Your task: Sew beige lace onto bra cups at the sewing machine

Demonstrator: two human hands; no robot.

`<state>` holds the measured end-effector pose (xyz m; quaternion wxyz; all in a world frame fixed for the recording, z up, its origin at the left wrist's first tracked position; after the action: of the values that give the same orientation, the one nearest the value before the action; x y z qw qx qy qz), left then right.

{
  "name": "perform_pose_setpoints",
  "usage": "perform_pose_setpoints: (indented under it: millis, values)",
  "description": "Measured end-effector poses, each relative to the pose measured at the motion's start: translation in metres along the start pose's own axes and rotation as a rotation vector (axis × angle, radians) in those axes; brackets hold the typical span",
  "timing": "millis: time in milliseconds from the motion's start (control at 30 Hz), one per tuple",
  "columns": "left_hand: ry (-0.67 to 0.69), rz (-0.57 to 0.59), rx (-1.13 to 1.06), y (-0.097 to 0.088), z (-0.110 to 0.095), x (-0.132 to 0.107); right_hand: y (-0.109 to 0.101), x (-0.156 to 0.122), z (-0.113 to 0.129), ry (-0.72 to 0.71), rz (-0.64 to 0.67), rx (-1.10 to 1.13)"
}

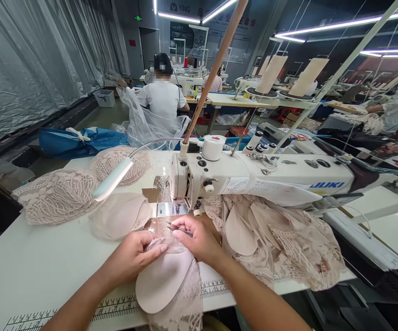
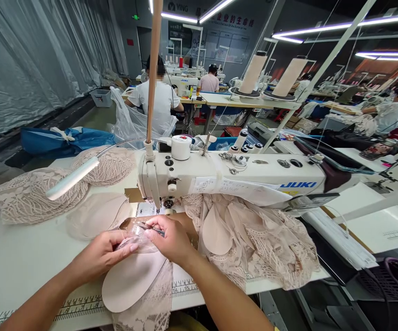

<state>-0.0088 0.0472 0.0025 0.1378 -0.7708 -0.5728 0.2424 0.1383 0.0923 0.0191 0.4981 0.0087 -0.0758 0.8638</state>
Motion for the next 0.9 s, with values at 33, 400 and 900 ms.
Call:
perform_pose_setpoints:
  millis: [33,400,900]
  values:
    - [0.013,-0.062,0.119,-0.014,-0.002,0.000,-0.002,0.000,0.001,-0.019,-0.027,-0.037]
    - [-0.150,-0.242,0.437,-0.094,0.048,0.056,0.043,-0.022,-0.002,-0.240,0.515,-0.716]
    - [0.071,0.029,0.016,-0.055,0.017,0.031,0.031,0.021,-0.016,0.134,0.089,-0.071]
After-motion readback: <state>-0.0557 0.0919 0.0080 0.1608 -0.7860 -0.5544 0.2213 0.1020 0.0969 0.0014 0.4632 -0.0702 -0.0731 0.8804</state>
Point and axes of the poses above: each hand's wrist, its own x-axis towards the middle knuckle, its own y-axis out of the palm, z = x × y, the point moved 8 cm from there along x, towards the middle knuckle, and after that the axes turned 14 degrees about x, right-handed, at the moved point
